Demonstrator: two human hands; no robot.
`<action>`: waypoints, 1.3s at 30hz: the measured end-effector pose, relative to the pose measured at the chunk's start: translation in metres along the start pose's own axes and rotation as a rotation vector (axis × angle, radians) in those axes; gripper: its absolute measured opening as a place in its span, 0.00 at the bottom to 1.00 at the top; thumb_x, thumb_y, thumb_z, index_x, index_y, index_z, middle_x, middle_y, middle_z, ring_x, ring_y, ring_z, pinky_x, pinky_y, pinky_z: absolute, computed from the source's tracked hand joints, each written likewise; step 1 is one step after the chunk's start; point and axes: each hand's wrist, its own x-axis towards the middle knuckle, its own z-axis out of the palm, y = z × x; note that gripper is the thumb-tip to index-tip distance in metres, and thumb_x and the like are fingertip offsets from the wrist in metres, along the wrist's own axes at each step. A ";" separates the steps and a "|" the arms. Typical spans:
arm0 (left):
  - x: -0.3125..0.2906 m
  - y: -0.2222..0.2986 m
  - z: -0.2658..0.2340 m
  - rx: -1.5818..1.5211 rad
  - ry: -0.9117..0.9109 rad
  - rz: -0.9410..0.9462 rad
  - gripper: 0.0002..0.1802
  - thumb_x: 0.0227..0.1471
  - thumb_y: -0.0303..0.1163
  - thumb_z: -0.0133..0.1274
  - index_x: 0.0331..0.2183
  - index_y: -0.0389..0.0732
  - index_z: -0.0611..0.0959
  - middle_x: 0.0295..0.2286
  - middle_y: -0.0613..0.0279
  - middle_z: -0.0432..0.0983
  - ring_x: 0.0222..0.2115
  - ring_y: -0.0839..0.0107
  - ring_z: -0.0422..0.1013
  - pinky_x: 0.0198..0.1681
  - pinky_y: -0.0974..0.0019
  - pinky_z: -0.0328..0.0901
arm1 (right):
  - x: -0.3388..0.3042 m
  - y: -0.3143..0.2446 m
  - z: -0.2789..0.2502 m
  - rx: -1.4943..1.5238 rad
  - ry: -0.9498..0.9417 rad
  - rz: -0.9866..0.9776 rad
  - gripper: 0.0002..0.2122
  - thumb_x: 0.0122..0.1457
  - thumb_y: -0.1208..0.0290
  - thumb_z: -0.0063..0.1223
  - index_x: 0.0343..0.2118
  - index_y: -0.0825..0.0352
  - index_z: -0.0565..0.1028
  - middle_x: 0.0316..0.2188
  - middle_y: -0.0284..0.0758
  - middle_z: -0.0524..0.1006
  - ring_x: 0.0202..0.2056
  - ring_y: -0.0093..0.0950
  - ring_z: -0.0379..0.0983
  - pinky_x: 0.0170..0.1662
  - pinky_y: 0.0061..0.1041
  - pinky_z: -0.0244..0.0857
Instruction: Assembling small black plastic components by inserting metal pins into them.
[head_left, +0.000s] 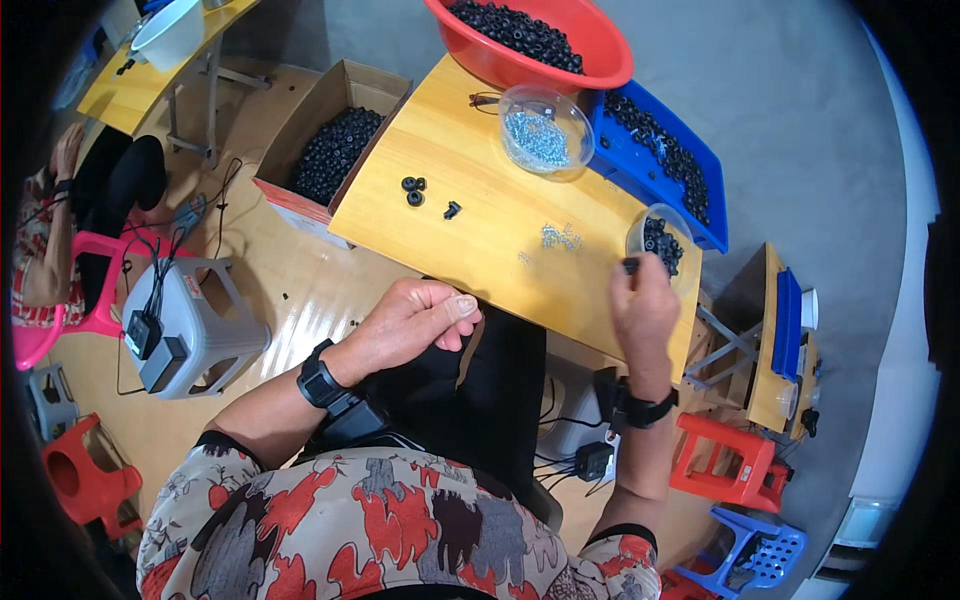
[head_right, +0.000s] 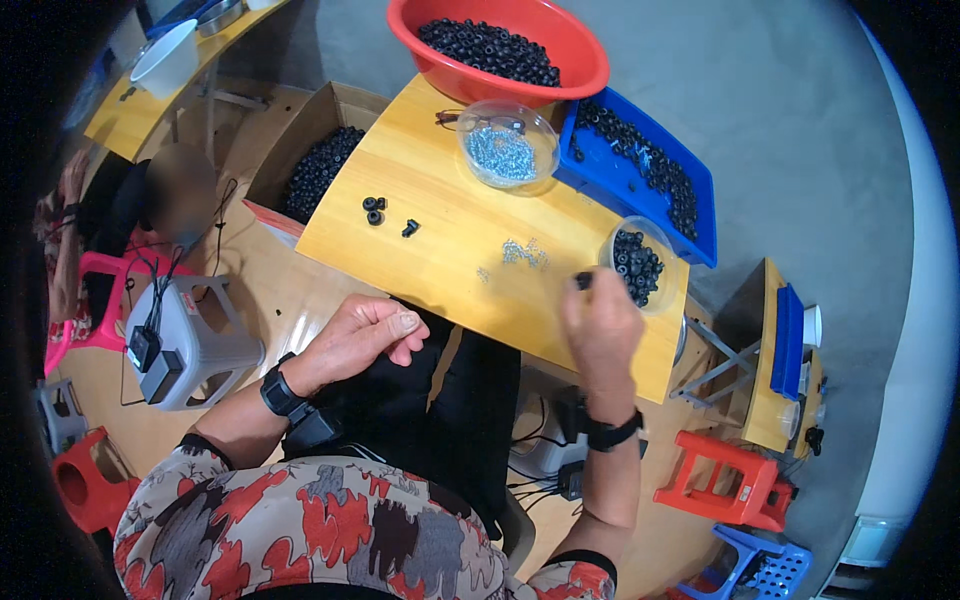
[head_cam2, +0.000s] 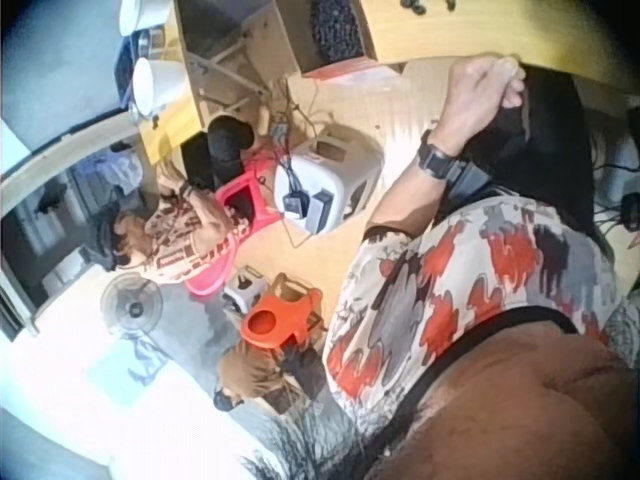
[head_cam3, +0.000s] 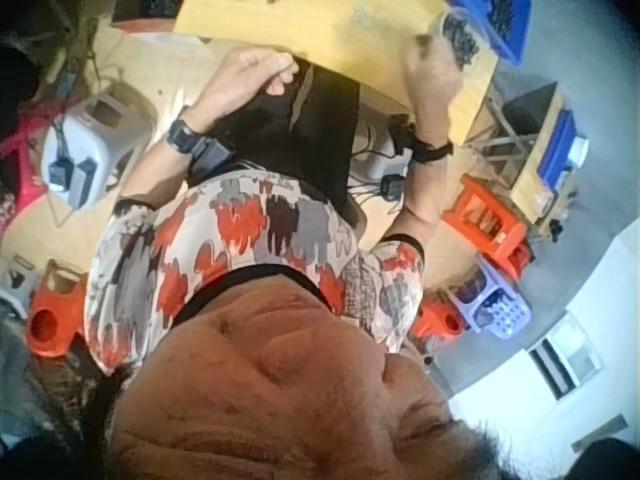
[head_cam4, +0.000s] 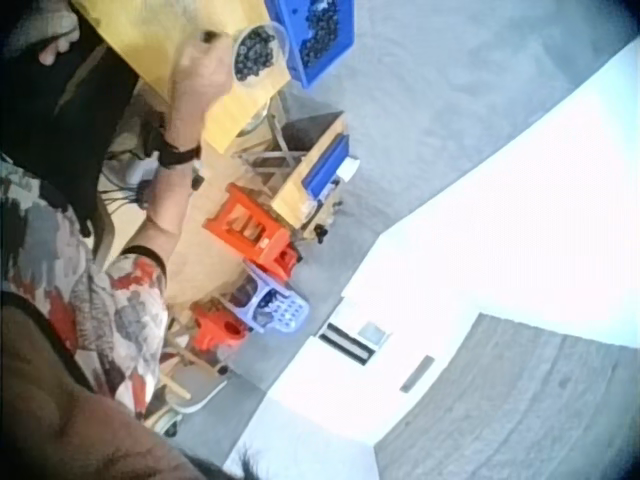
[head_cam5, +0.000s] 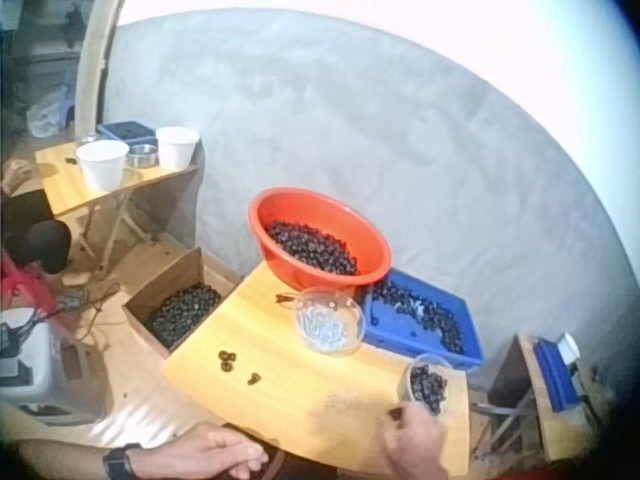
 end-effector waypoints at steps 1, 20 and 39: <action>-0.001 0.001 -0.001 0.017 0.000 0.003 0.16 0.60 0.37 0.47 0.32 0.34 0.81 0.25 0.64 0.77 0.23 0.81 0.71 0.28 0.78 0.67 | 0.006 0.014 -0.004 -0.051 0.008 0.053 0.08 0.52 0.67 0.55 0.31 0.65 0.72 0.22 0.39 0.73 0.24 0.38 0.73 0.30 0.35 0.66; -0.002 0.007 0.000 0.143 -0.032 0.038 0.18 0.59 0.40 0.48 0.27 0.34 0.80 0.22 0.65 0.75 0.21 0.80 0.70 0.26 0.77 0.66 | 0.041 -0.074 0.072 0.328 -0.302 -0.258 0.09 0.51 0.71 0.57 0.35 0.62 0.74 0.31 0.37 0.75 0.31 0.37 0.74 0.32 0.32 0.68; -0.001 0.001 -0.003 0.487 -0.058 0.337 0.15 0.54 0.34 0.53 0.22 0.33 0.78 0.14 0.55 0.71 0.15 0.66 0.68 0.22 0.67 0.63 | 0.066 -0.123 0.122 0.332 -0.142 -0.618 0.08 0.44 0.72 0.58 0.28 0.63 0.73 0.25 0.34 0.72 0.28 0.34 0.72 0.29 0.31 0.67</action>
